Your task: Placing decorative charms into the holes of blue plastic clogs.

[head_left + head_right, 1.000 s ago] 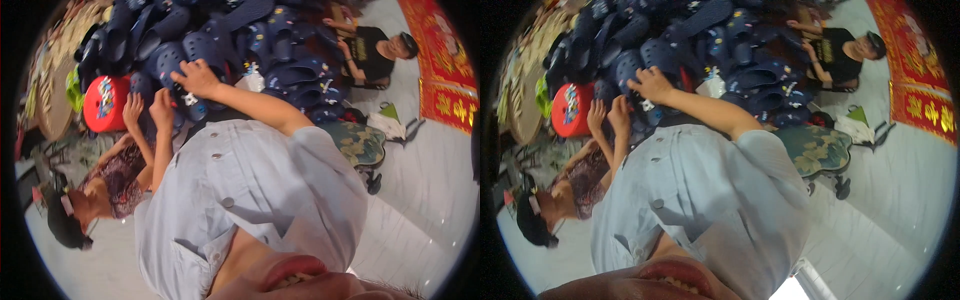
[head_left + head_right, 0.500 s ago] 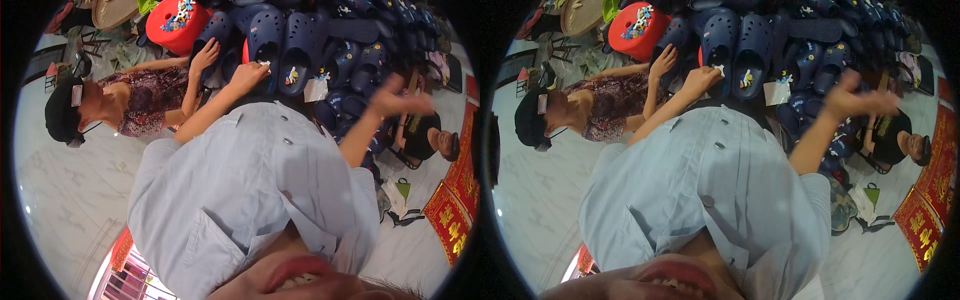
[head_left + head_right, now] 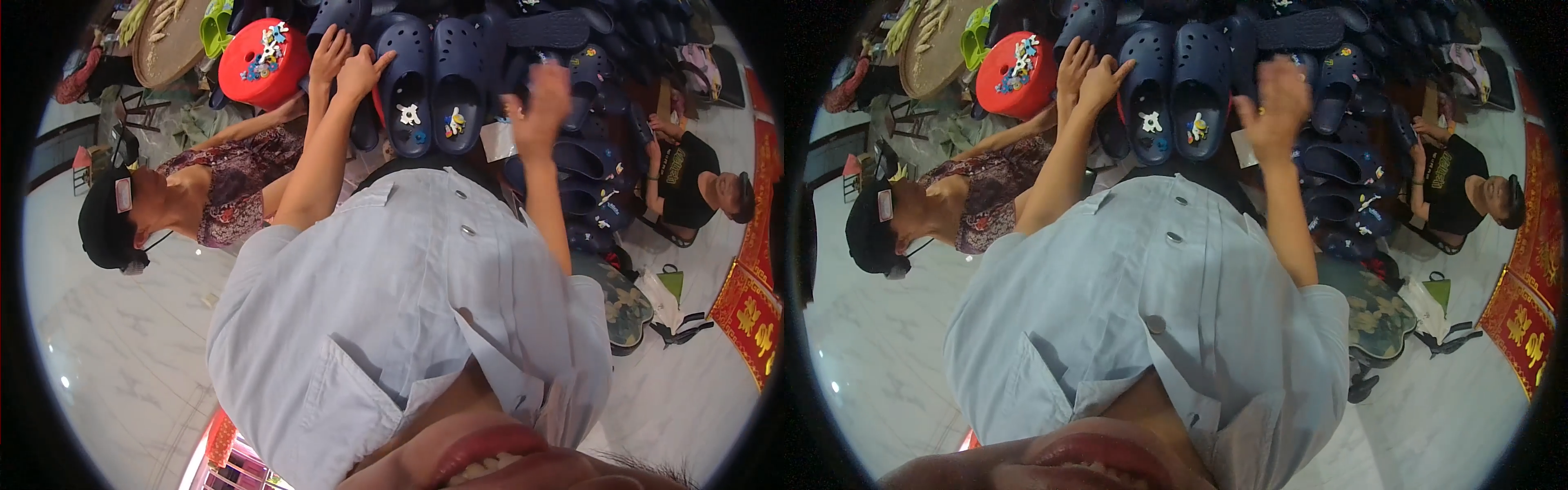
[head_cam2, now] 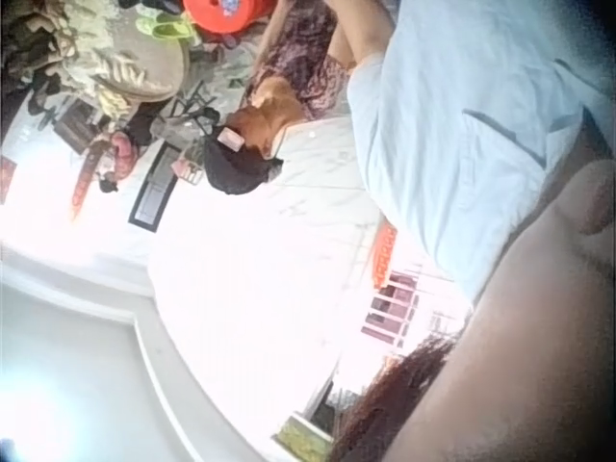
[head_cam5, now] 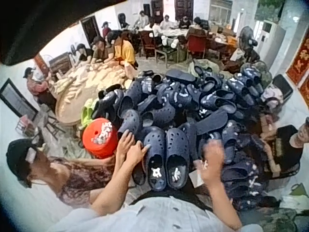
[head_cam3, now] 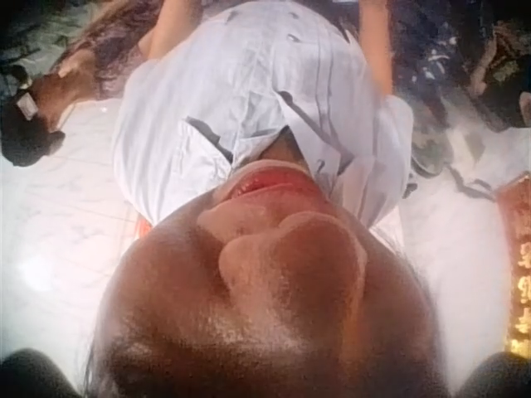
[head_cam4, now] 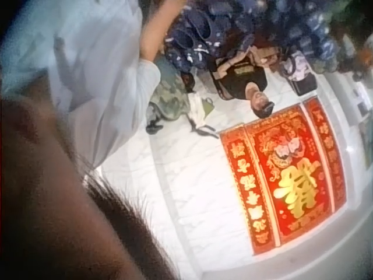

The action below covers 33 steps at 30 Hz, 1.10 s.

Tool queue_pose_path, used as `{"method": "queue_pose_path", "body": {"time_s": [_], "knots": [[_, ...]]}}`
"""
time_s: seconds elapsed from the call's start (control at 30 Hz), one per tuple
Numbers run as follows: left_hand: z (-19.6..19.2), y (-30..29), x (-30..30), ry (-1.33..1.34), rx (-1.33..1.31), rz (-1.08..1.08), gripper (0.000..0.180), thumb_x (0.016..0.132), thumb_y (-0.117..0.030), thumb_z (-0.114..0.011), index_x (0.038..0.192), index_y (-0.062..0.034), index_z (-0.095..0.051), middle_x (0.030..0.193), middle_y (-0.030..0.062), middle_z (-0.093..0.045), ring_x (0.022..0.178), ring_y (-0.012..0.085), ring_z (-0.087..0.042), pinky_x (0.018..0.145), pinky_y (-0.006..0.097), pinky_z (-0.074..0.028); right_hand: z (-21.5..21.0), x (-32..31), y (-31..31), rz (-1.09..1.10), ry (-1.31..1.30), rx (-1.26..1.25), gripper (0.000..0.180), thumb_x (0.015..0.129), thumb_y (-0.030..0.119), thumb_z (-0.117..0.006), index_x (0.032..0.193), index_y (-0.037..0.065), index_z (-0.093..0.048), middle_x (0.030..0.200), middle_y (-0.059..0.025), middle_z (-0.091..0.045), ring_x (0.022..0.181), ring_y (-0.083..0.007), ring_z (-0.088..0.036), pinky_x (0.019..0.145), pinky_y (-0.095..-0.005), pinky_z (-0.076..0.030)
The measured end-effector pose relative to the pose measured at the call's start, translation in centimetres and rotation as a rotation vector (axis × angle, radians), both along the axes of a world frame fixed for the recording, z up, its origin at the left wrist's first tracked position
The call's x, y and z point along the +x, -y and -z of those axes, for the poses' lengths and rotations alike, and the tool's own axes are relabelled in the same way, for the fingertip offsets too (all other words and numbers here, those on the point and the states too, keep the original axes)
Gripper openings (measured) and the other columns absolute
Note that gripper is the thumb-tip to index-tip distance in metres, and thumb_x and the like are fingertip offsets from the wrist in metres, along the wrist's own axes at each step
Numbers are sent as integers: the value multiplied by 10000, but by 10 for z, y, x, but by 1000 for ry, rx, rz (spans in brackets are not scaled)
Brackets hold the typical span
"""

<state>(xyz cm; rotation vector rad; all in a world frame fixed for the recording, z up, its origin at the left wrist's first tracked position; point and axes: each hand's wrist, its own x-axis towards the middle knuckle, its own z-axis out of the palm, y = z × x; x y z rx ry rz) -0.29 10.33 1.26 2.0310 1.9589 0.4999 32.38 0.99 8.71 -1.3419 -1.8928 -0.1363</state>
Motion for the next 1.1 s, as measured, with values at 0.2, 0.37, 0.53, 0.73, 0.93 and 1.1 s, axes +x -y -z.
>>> {"method": "queue_pose_path", "body": {"time_s": [0.2, 0.37, 0.53, 0.73, 0.93, 1.1], "knots": [[3, -5, 3, -146, 96, 137, 371, 946, -446, -516, 897, -79, -553, 696, 208, -649, 671, 412, -658, 600, 511, -525, 24, -91, -23, -291, 140, -218, 686, 776, 484, -682, 1406, 327, -459, 1454, -88, -415, 1342, -300, -362, 1052, -536, -266], [-2, 2, 7, -113, 109, 79, 245, 986, -295, -453, 938, -76, -551, 712, 234, -638, 707, 451, -638, 625, 557, -496, 55, -117, -32, -125, 305, -165, 658, 779, 443, -693, 1384, 319, -465, 1317, -50, -530, 1221, -263, -460, 999, -521, -310], [6, 25, -6, 66, 181, -30, 232, 982, -243, -494, 916, -37, -579, 709, 193, -655, 688, 384, -666, 618, 483, -507, 56, -118, -29, -85, 334, -65, 620, 790, 432, -680, 1365, 318, -481, 1249, -22, -562, 1153, -218, -496, 963, -491, -328], [-44, 76, 8, 539, 120, 115, 152, 928, -163, -608, 959, -22, -656, 711, 158, -655, 612, 240, -669, 561, 333, -504, 40, -84, -26, -268, -293, -84, 436, 842, 266, -677, 1259, 169, -596, 1170, -48, -628, 1095, -251, -543, 944, -401, -382], [-41, 117, 23, 267, 45, 443, 122, 881, -181, -633, 924, -67, -629, 777, 140, -667, 693, 307, -670, 584, 391, -516, 36, -25, 17, 105, -539, -258, 216, 860, 62, -622, 1072, 55, -662, 959, -85, -674, 937, -260, -597, 851, -354, -456], [-32, 108, 30, -99, 17, 569, 158, 891, -246, -591, 927, -96, -630, 809, 117, -664, 729, 321, -659, 613, 420, -526, 43, -19, 40, -31, -304, -253, 138, 819, 23, -627, 944, 42, -682, 906, -89, -662, 911, -276, -595, 832, -367, -454]]}}
